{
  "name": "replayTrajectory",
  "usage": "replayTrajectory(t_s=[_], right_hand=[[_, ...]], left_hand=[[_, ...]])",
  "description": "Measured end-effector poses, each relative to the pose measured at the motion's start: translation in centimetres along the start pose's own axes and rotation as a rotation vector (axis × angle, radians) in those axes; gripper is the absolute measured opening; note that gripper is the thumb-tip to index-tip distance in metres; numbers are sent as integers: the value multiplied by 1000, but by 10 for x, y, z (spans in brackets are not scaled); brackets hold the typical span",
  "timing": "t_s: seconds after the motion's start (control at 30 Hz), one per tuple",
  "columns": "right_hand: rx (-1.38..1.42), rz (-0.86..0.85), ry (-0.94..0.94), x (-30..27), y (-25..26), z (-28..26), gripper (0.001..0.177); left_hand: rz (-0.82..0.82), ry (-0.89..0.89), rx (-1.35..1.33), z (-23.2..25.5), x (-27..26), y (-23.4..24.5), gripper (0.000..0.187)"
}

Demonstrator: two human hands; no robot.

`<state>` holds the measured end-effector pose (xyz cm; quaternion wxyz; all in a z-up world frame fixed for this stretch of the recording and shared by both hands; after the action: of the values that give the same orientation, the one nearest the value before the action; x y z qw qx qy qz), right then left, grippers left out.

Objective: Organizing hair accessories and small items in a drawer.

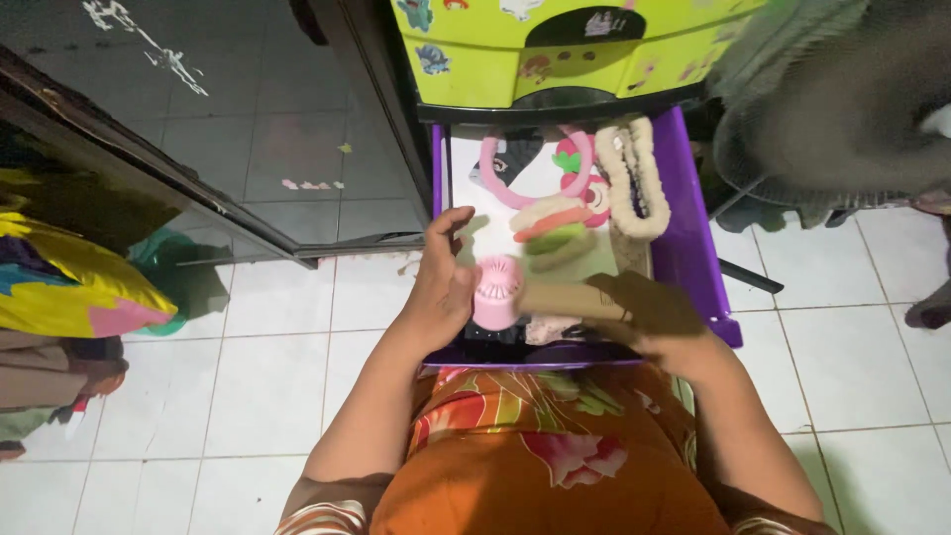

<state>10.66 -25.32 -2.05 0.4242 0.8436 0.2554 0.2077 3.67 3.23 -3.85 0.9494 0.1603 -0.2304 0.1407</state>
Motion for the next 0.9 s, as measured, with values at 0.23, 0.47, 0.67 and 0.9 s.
replayTrajectory(t_s=[0.23,0.47,0.67,0.9], right_hand=[[-92,-257,-288,-9,-39,85,46],[-188,-125,22,-23,-87,188,28],[316,-4,-137,-4,-14,48,39],[-66,-40,191,11,7,-6,47]], left_hand=[[-65,-21,56,13,3,3,113],[-223,1,181,26,10,2,89],[-488,-131,491,49,19,-10,76],[-470,-80,626,31,12,-19,47]])
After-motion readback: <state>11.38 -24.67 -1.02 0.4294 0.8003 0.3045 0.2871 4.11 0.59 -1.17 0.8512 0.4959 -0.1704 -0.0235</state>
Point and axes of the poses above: each hand's wrist, its own x-axis towards the middle knuckle, its own y-axis out of the back of the hand, z = x × y, the point moved 2 cm from there along x, towards the middle knuckle, and after that the axes turned 7 degrees about z, right-handed, at the moved point
